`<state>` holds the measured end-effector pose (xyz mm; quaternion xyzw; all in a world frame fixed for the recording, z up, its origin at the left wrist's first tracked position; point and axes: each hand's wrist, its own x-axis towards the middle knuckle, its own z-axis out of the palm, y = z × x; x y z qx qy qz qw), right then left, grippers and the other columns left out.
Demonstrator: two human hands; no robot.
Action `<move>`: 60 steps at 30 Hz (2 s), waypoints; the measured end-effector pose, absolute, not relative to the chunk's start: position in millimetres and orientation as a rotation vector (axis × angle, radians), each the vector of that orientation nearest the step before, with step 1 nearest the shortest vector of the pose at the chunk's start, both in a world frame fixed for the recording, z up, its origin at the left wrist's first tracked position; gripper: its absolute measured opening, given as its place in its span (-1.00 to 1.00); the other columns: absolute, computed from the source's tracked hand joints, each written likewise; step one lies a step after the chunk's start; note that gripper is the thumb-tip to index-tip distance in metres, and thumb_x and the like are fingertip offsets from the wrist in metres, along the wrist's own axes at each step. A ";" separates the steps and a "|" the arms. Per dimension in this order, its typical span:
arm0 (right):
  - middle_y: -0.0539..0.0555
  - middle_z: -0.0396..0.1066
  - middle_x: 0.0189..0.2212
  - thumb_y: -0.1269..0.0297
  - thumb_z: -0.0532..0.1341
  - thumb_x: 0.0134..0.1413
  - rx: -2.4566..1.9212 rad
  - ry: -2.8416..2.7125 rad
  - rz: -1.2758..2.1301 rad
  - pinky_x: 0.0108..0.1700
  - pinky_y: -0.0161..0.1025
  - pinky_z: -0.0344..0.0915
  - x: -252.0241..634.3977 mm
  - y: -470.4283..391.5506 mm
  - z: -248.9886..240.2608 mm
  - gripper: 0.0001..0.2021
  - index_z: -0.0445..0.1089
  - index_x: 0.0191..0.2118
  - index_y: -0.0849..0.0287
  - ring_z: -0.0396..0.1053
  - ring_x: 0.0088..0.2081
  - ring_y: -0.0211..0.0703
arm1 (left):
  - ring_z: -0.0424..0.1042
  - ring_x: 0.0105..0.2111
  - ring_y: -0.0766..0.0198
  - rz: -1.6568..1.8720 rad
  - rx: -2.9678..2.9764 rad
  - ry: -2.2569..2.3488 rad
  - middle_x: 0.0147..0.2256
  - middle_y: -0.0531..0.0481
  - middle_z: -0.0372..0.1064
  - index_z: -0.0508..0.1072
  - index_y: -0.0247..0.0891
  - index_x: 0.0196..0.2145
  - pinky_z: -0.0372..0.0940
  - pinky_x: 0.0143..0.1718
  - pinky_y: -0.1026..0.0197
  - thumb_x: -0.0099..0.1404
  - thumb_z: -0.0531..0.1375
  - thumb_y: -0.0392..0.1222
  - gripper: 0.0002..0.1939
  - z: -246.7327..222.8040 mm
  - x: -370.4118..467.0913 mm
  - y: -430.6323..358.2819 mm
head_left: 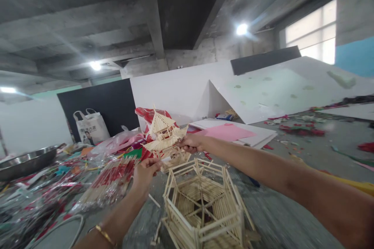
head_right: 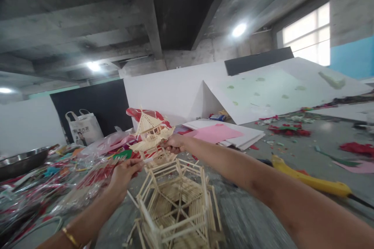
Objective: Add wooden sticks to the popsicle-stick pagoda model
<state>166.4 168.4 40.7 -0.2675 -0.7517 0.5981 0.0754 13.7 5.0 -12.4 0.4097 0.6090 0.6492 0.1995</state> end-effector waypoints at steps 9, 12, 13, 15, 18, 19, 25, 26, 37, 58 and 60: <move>-0.17 0.12 -0.80 0.12 0.26 -0.08 -0.973 -2.346 1.436 -0.72 -0.50 -0.09 174.0 152.7 25.6 -0.69 0.20 -0.54 0.23 -0.03 -0.78 -0.51 | 0.34 -0.49 0.30 1.910 1.465 1.900 -0.52 0.06 0.41 0.45 -0.27 -0.45 0.21 -0.43 0.29 -0.03 0.26 -0.05 -0.77 3.8 21.4 -78.5; -0.15 0.10 -0.84 0.25 0.26 -0.09 -1.044 -2.393 1.214 -0.71 -0.45 -0.10 188.3 144.2 32.8 -0.75 0.23 -0.60 0.24 -0.03 -0.78 -0.47 | 0.36 -0.47 0.28 1.918 1.583 2.050 -0.49 0.05 0.43 0.46 -0.23 -0.45 0.23 -0.38 0.26 0.02 0.23 -0.03 -0.78 9.1 39.1 -108.4; -0.14 0.10 -0.85 0.29 0.26 -0.10 -1.068 -2.408 1.137 -0.70 -0.44 -0.10 195.6 141.1 40.2 -0.75 0.23 -0.63 0.25 -0.02 -0.78 -0.45 | 0.37 -0.46 0.27 1.913 1.621 2.089 -0.48 0.05 0.44 0.47 -0.22 -0.45 0.23 -0.36 0.26 0.03 0.23 -0.03 -0.79 11.0 45.9 -117.7; -0.09 0.11 -0.86 0.34 0.26 -0.12 -1.101 -2.425 0.990 -0.68 -0.41 -0.08 214.0 132.0 62.0 -0.72 0.22 -0.70 0.26 0.00 -0.77 -0.42 | 0.39 -0.44 0.26 1.904 1.704 2.111 -0.47 0.06 0.45 0.48 -0.19 -0.45 0.23 -0.34 0.27 0.05 0.22 -0.03 -0.81 14.8 60.2 -134.5; -0.05 0.20 -0.80 0.29 0.26 -0.11 -1.036 -2.418 0.833 -0.64 -0.42 -0.05 248.5 100.4 98.7 -0.73 0.29 -0.69 0.28 0.05 -0.71 -0.43 | 0.40 -0.41 0.27 1.937 1.782 2.069 -0.46 0.08 0.45 0.48 -0.17 -0.44 0.23 -0.32 0.29 0.07 0.22 -0.05 -0.84 18.6 83.8 -153.4; -0.04 0.26 -0.75 0.24 0.25 -0.10 -0.965 -2.425 0.818 -0.62 -0.43 -0.02 260.9 83.1 107.6 -0.75 0.34 -0.63 0.29 0.08 -0.68 -0.44 | 0.40 -0.40 0.27 1.964 1.778 2.053 -0.45 0.08 0.45 0.48 -0.16 -0.43 0.23 -0.31 0.29 0.08 0.22 -0.05 -0.84 18.8 92.2 -158.0; 0.05 0.40 -0.49 -0.02 0.17 -0.02 -0.378 -2.593 1.225 -0.58 -0.47 0.15 316.3 -45.7 95.1 -0.60 0.43 -0.32 0.29 0.23 -0.59 -0.42 | 0.38 -0.45 0.30 1.998 1.504 1.846 -0.47 0.06 0.44 0.47 -0.21 -0.42 0.24 -0.36 0.31 0.00 0.28 -0.05 -0.79 12.5 145.8 -169.3; 0.02 0.37 -0.53 0.00 0.17 -0.01 -0.380 -2.547 1.200 -0.59 -0.48 0.13 321.5 -60.4 86.2 -0.62 0.43 -0.33 0.29 0.23 -0.60 -0.43 | 0.37 -0.47 0.32 1.983 1.455 1.773 -0.48 0.06 0.43 0.47 -0.22 -0.42 0.24 -0.39 0.32 -0.01 0.29 -0.05 -0.77 11.3 154.0 -169.1; 0.01 0.33 -0.57 -0.05 0.16 -0.04 -0.418 -1.925 1.747 -0.68 -0.46 0.06 336.7 -95.7 28.9 -0.60 0.31 -0.44 0.29 0.14 -0.68 -0.44 | 0.24 -0.55 0.42 1.947 1.169 1.092 -0.49 0.04 0.40 0.52 -0.27 -0.30 0.18 -0.54 0.39 -0.02 0.33 -0.16 -0.72 -11.9 202.0 -166.1; -0.12 -0.03 -0.72 0.43 0.08 -0.10 -0.568 -2.427 0.520 -0.58 -0.44 -0.15 345.1 -100.4 33.8 -0.80 0.27 -0.67 0.29 -0.05 -0.61 -0.46 | 0.47 -0.33 0.23 1.864 2.414 1.863 -0.35 -0.06 0.50 0.52 -0.19 -0.25 0.35 -0.27 0.28 0.17 0.17 -0.30 -0.81 -24.3 200.5 -169.8; -0.13 -0.01 -0.73 0.44 0.09 -0.14 -0.577 -2.397 0.557 -0.60 -0.46 -0.13 345.8 -99.3 31.1 -0.83 0.28 -0.66 0.29 -0.03 -0.63 -0.47 | 0.48 -0.35 0.24 1.874 2.367 1.871 -0.36 -0.05 0.51 0.53 -0.18 -0.27 0.35 -0.29 0.29 0.17 0.17 -0.28 -0.82 -26.6 201.9 -169.3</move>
